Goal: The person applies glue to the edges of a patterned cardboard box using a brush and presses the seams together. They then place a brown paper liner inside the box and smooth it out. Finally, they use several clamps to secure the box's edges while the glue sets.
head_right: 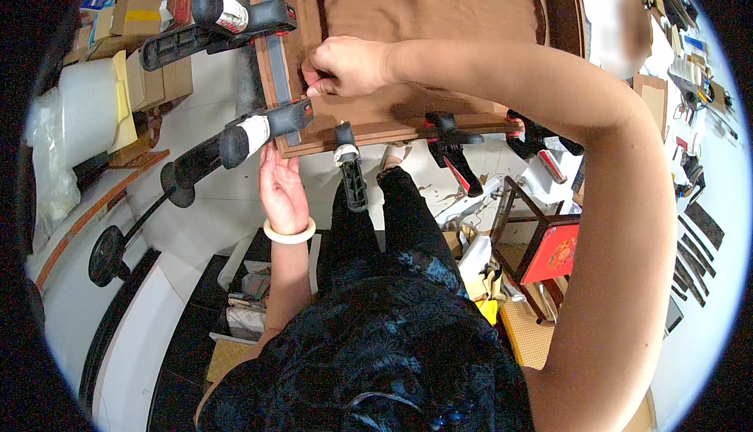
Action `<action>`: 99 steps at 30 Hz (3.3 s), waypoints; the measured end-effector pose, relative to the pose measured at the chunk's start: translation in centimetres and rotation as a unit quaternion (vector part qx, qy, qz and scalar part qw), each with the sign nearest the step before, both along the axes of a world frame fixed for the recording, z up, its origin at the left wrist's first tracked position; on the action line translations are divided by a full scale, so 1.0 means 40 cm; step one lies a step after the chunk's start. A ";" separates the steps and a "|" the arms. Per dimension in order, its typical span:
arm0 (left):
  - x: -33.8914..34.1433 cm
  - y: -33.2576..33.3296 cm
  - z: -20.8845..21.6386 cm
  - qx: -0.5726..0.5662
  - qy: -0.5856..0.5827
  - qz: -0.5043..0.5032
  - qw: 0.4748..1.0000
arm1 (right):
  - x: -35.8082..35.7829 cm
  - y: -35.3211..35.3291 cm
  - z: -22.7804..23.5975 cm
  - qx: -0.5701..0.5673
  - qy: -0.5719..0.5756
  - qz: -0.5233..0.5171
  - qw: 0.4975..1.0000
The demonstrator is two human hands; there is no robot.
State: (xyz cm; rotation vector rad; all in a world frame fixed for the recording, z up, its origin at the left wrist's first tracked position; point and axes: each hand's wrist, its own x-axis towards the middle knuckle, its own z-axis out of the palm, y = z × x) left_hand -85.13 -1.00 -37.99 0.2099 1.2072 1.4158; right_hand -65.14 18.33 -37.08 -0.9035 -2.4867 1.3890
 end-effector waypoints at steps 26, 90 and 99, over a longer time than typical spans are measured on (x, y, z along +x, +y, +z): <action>0.002 -0.007 -0.022 -0.036 0.020 -0.013 0.999 | 0.450 -0.193 0.615 0.006 0.028 -0.347 0.938; -0.166 -0.432 -0.478 -0.234 -0.060 -0.140 0.960 | -0.023 -0.687 -1.017 -0.137 -0.431 -0.082 0.888; -0.045 -0.481 -0.800 -0.234 -0.093 -0.054 0.966 | -0.097 -0.646 -1.050 0.070 -0.304 -0.345 0.885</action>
